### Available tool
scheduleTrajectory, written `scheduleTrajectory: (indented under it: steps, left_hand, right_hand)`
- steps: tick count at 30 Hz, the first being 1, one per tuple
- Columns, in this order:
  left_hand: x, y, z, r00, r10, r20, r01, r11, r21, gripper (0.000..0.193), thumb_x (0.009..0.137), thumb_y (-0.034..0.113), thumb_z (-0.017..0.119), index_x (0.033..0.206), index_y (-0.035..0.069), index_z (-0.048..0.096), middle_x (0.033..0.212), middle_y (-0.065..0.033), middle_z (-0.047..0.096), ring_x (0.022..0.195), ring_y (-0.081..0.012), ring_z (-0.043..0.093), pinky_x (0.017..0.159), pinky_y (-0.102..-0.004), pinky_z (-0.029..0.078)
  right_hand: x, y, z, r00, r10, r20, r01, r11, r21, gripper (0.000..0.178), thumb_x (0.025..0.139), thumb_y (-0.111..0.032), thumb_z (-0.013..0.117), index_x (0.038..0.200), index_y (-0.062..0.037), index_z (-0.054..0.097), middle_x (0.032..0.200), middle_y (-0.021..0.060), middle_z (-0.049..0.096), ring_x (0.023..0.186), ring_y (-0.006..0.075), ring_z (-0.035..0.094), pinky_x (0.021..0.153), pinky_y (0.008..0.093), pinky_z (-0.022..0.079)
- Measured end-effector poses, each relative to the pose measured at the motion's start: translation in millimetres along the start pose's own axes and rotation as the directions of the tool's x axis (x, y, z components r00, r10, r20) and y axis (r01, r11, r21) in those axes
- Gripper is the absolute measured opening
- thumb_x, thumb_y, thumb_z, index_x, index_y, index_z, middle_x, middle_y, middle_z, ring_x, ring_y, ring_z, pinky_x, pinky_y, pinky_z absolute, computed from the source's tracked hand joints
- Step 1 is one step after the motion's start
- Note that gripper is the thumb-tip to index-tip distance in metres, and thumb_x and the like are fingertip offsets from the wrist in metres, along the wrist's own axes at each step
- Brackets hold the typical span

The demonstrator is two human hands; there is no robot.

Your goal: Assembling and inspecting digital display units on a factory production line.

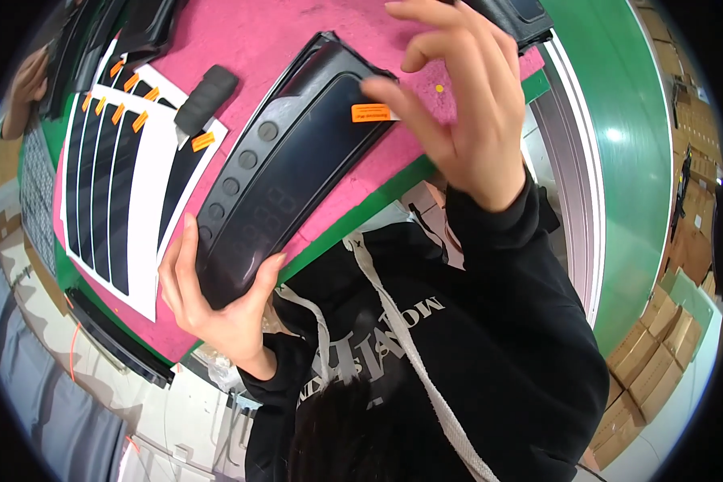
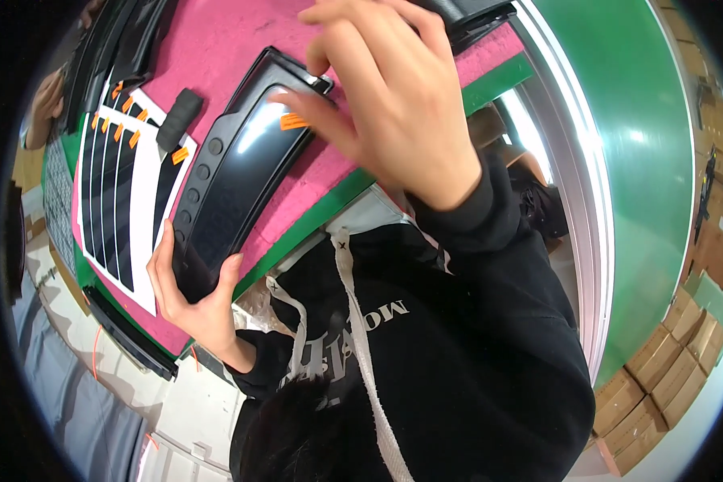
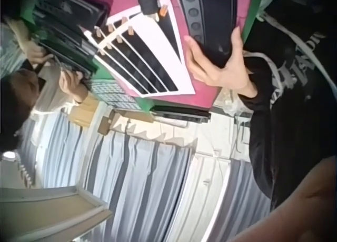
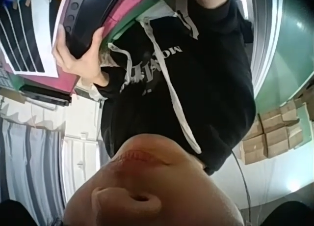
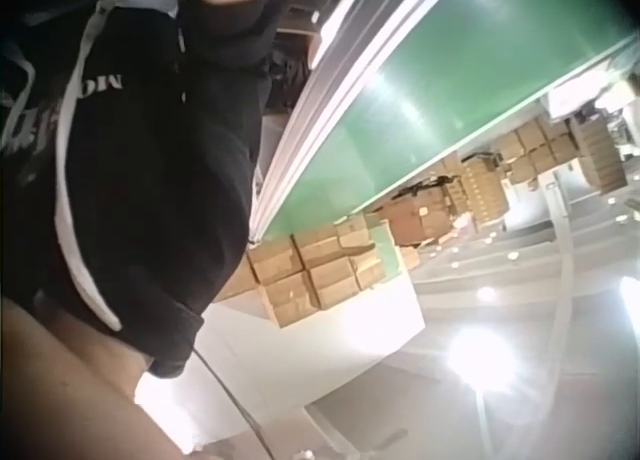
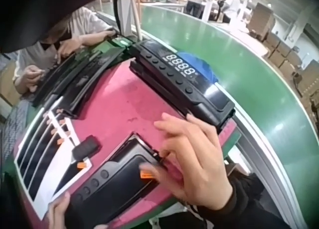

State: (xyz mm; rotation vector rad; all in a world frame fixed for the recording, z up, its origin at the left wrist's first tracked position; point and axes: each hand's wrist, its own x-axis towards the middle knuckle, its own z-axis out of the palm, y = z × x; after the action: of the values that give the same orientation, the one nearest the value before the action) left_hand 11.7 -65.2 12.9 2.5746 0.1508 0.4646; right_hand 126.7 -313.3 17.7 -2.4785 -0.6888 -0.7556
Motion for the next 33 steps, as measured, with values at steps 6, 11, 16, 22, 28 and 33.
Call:
scheduleTrajectory:
  steps: [6,11,16,22,28,33]
  left_hand:
    - [3.9,4.3,0.4,1.0,-0.017,0.004,0.017,1.0,-0.001,0.08,0.049,0.033,0.089,0.122,0.011,0.065,0.105,-0.0088,0.064,0.102,-0.0272,0.06,0.092,-0.0395,0.043]
    - [1.9,-3.9,3.1,1.0,0.012,-0.014,-0.012,1.0,-0.002,0.075,0.052,0.03,0.084,0.124,0.016,0.065,0.105,-0.0074,0.063,0.1,-0.0276,0.06,0.091,-0.0401,0.043]
    - [-0.6,-9.1,7.0,0.996,0.065,-0.056,-0.062,0.997,0.05,0.075,0.053,0.028,0.085,0.124,0.018,0.064,0.102,-0.0072,0.063,0.097,-0.0282,0.06,0.088,-0.0406,0.044]
    - [-0.4,-4.7,3.2,0.998,0.03,-0.056,-0.029,0.999,0.016,0.075,0.052,0.027,0.087,0.123,0.019,0.065,0.1,-0.0069,0.063,0.095,-0.0275,0.061,0.084,-0.0401,0.045]
    - [-0.1,-6.3,5.7,0.997,0.021,-0.08,-0.022,1.0,-0.013,0.075,0.051,0.025,0.086,0.123,0.017,0.065,0.101,-0.0071,0.064,0.094,-0.0281,0.061,0.085,-0.0393,0.045]
    - [1.6,-6.2,6.1,0.993,0.073,-0.092,-0.072,0.997,0.012,0.075,0.052,0.023,0.085,0.124,0.015,0.064,0.102,-0.0079,0.065,0.096,-0.0289,0.061,0.086,-0.0389,0.045]
  right_hand:
    - [-47.9,-66.5,13.2,0.917,-0.302,0.259,0.267,0.95,0.16,0.066,0.096,-0.058,0.04,0.138,-0.0081,0.049,0.139,0.0076,0.055,0.133,0.0198,0.048,0.114,0.0504,0.02]
    - [-61.8,-107.9,41.6,0.869,-0.463,0.173,0.384,0.853,0.354,0.068,0.095,-0.057,0.042,0.14,-0.0061,0.045,0.139,0.0075,0.055,0.133,0.0189,0.048,0.113,0.0492,0.023]
    - [-59.2,-105.8,46.6,0.872,-0.458,0.173,0.394,0.866,0.306,0.068,0.094,-0.055,0.045,0.138,-0.003,0.046,0.137,0.0075,0.057,0.131,0.0187,0.05,0.113,0.0458,0.026]
    - [-57.0,-49.0,41.8,0.986,-0.167,0.023,0.161,0.972,0.171,0.063,0.098,-0.048,0.045,0.136,0.0017,0.046,0.134,0.011,0.058,0.127,0.0242,0.053,0.107,0.0413,0.031]
    - [-57.1,-52.1,44.3,0.989,-0.132,-0.066,0.141,0.977,0.159,0.062,0.098,-0.047,0.046,0.135,0.0025,0.048,0.133,0.0139,0.058,0.126,0.0275,0.054,0.107,0.0417,0.032]
    - [-65.6,-122.7,64.4,0.932,-0.361,0.027,0.322,0.861,0.393,0.064,0.095,-0.047,0.051,0.134,0.0028,0.048,0.136,0.0152,0.056,0.128,0.0282,0.053,0.106,0.0429,0.036]
